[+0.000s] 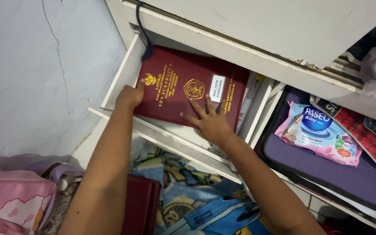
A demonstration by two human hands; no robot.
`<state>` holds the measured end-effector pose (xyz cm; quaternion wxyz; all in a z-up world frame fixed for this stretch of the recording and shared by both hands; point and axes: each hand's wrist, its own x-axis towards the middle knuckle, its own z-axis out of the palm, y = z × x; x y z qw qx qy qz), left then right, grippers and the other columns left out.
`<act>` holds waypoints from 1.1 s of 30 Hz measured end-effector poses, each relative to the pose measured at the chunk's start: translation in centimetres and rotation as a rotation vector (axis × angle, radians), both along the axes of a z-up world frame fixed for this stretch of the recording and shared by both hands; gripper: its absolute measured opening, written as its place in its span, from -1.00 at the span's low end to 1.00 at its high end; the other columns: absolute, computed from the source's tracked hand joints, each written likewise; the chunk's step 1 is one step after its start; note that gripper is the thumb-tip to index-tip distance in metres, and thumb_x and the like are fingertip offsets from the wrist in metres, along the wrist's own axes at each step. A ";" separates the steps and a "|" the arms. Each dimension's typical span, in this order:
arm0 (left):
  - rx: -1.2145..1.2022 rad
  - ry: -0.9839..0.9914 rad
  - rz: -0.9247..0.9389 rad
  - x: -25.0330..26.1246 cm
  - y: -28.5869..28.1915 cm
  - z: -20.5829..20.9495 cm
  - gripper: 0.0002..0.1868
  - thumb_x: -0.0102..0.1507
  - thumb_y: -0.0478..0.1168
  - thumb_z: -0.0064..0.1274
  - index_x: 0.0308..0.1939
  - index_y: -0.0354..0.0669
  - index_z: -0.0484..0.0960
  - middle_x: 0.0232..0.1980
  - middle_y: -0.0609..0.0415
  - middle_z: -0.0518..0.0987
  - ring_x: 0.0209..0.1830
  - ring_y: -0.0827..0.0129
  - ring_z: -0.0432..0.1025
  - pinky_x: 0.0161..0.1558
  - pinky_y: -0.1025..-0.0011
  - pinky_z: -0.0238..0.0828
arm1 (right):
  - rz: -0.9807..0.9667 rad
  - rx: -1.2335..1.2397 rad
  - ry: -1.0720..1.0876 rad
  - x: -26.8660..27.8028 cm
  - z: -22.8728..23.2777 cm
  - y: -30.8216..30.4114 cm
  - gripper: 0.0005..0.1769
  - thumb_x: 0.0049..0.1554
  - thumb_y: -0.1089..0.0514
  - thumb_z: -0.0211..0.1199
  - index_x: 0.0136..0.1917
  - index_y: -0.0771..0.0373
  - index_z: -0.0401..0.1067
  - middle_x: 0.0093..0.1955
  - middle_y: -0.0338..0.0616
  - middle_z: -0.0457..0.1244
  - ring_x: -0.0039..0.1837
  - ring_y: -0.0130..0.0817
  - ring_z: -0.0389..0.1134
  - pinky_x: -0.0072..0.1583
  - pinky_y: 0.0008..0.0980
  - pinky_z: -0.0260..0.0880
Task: Rearranging folders, a binder, and other items inside a cabinet drawer and then closing it.
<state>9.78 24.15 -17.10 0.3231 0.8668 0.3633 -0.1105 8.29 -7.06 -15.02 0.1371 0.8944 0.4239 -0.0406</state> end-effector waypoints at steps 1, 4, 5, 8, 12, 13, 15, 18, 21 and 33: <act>-0.001 0.001 -0.001 -0.2 -0.4 0.9 0.06 0.31 0.48 -0.47 0.52 -0.41 0.13 0.48 -0.32 0.29 0.51 -0.05 0.17 0.43 0.02 0.11 | -0.001 -0.001 0.001 0.3 -0.6 -0.1 -0.34 0.24 -0.15 0.07 0.57 -0.49 0.02 0.75 -0.30 -0.41 0.67 0.37 -0.33 0.37 0.71 -0.10; 0.018 0.017 -0.025 -0.8 -1.3 2.6 0.08 0.32 0.53 -0.55 0.52 -0.38 0.12 0.47 -0.31 0.30 0.50 -0.09 0.19 0.44 0.01 0.08 | -0.004 0.104 -0.109 0.8 -2.2 -0.3 -0.39 0.24 -0.24 0.06 0.54 -0.49 0.09 0.75 -0.28 -0.37 0.63 0.43 -0.22 0.33 0.72 -0.02; -0.001 -0.029 -0.012 -0.9 -1.3 2.6 0.11 0.31 0.56 -0.55 0.52 -0.39 0.13 0.47 -0.32 0.30 0.49 -0.09 0.19 0.43 0.00 0.10 | -0.002 0.154 -0.149 0.8 -2.6 -0.3 -0.42 0.24 -0.25 0.07 0.52 -0.46 0.13 0.74 -0.26 -0.33 0.61 0.47 -0.19 0.32 0.70 0.00; -0.054 -0.102 0.009 -1.8 -2.5 4.4 0.17 0.29 0.61 -0.54 0.52 -0.42 0.11 0.49 -0.37 0.26 0.51 -0.13 0.16 0.45 -0.01 0.08 | 0.019 0.239 -0.248 1.0 -3.4 -0.6 -0.37 0.23 -0.20 0.12 0.54 -0.40 0.11 0.74 -0.22 -0.26 0.58 0.48 -0.09 0.32 0.73 -0.03; -0.142 -0.199 0.027 -2.4 -3.9 6.4 0.24 0.24 0.68 -0.44 0.51 -0.43 0.06 0.51 -0.44 0.16 0.56 -0.20 0.06 0.51 0.00 0.00 | 0.040 0.313 -0.281 1.9 -4.1 -0.8 -0.24 0.25 -0.10 0.07 0.64 -0.39 -0.10 0.73 -0.20 -0.22 0.54 0.45 0.03 0.34 0.85 -0.27; -0.141 -0.199 0.027 -1.9 -3.3 5.2 0.24 0.24 0.68 -0.44 0.51 -0.43 0.06 0.51 -0.44 0.16 0.56 -0.20 0.06 0.51 0.00 0.00 | 0.040 0.313 -0.280 1.8 -3.9 -0.8 -0.24 0.25 -0.10 0.07 0.64 -0.39 -0.10 0.73 -0.20 -0.22 0.54 0.45 0.03 0.34 0.85 -0.27; -0.143 -0.332 0.030 -1.1 -2.1 2.7 0.03 0.23 0.69 -0.15 0.33 -0.13 0.31 0.38 -0.25 0.27 0.45 -0.10 0.22 0.38 0.08 0.21 | 0.011 0.264 -0.250 1.6 -3.6 -0.8 -0.23 0.26 -0.09 0.09 0.65 -0.41 -0.13 0.73 -0.21 -0.24 0.56 0.41 0.00 0.36 0.83 -0.30; -0.172 -0.385 -0.007 -1.8 -2.9 4.2 -0.01 0.17 0.46 0.21 0.35 -0.19 0.28 0.36 -0.29 0.28 0.45 -0.11 0.23 0.38 0.06 0.21 | 0.003 0.253 -0.263 2.1 -4.0 -0.8 -0.25 0.26 -0.13 0.11 0.63 -0.38 -0.08 0.73 -0.24 -0.23 0.57 0.34 0.02 0.36 0.83 -0.32; -0.167 -0.414 -0.004 -2.1 -3.5 4.8 -0.10 0.18 0.26 0.30 0.37 -0.16 0.26 0.35 -0.25 0.28 0.44 -0.04 0.25 0.38 0.09 0.24 | 0.011 0.234 -0.216 1.7 -1.9 -0.7 0.00 0.03 -0.29 0.36 0.61 -0.44 -0.06 0.74 -0.32 -0.28 0.60 0.29 -0.05 0.35 0.87 -0.35; -0.129 -0.300 -0.176 -3.0 -4.0 6.7 0.41 -0.11 0.38 0.44 0.62 -0.05 0.02 0.51 -0.35 0.13 0.52 -0.22 0.11 0.49 -0.03 0.05 | 0.047 0.321 -0.315 1.8 -4.8 -1.4 -0.37 0.27 0.07 0.08 0.54 -0.45 0.11 0.72 -0.11 -0.20 0.51 0.39 0.11 0.26 0.67 0.17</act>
